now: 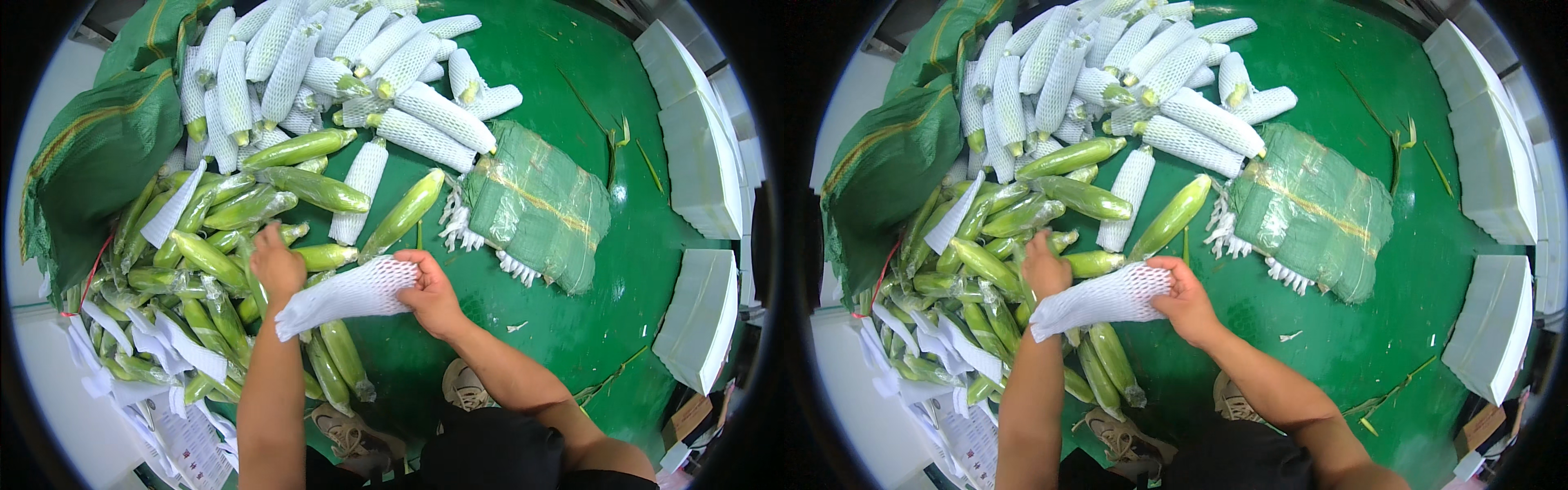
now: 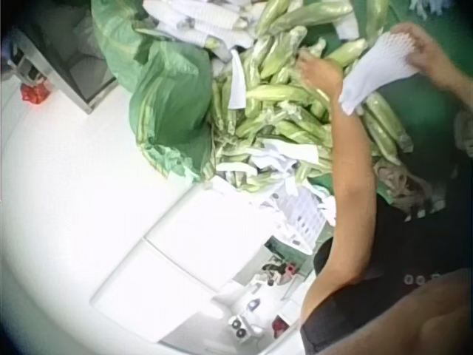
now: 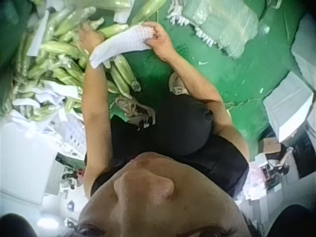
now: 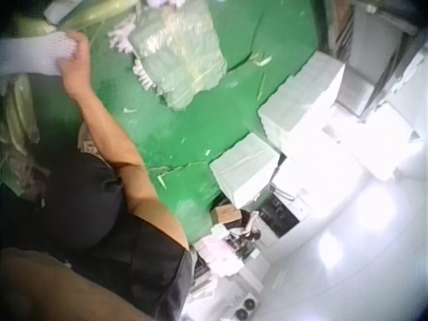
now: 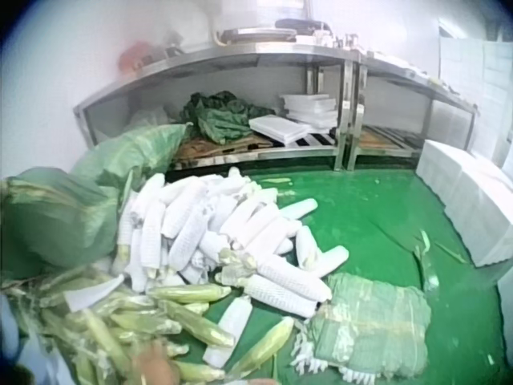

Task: The person wraps individual corn cobs in plastic film and then slides them into white mesh protective sleeves by hand.

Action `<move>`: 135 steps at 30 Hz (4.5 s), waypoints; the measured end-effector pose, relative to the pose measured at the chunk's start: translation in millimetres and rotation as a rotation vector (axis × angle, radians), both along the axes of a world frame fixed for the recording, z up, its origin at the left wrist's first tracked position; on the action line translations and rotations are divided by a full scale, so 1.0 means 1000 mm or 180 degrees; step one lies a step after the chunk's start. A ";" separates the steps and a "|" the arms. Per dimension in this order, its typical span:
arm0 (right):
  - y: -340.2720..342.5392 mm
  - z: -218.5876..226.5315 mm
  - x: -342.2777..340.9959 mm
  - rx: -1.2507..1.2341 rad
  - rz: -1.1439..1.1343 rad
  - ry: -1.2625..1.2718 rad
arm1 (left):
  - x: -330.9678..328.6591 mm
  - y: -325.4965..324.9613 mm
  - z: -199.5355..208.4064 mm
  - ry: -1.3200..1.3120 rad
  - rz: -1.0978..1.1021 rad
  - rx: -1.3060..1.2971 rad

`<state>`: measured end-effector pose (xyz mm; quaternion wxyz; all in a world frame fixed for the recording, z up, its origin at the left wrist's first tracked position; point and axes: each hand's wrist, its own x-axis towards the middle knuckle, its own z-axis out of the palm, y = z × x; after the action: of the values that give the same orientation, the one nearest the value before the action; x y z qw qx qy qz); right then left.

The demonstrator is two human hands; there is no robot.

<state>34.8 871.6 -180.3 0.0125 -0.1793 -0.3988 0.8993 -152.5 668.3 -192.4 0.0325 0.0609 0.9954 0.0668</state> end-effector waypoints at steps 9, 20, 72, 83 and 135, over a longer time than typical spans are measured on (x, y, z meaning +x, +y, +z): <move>0.045 0.039 0.020 -0.2265 0.0141 0.1021 | 0.097 0.066 0.074 -0.0116 -0.2309 0.1497; 0.042 0.062 0.022 -0.1172 0.0632 0.0351 | 0.178 0.084 0.065 -0.0420 -0.1578 0.3074; -0.062 0.030 0.013 -0.0579 0.1832 0.0447 | 0.160 -0.018 0.085 -0.0807 0.0435 0.3703; -0.028 0.030 0.008 0.2400 0.0791 0.0399 | 0.124 0.009 0.058 -0.0691 0.0030 0.3118; 0.004 -0.032 0.031 -0.0153 -0.0453 -0.1040 | 0.200 0.059 -0.037 -0.2495 0.1591 0.6591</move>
<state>65.7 875.9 -212.6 0.0069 -0.3510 -0.3601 0.8643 48.0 726.9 -229.5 0.2617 -0.1670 0.3671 0.8769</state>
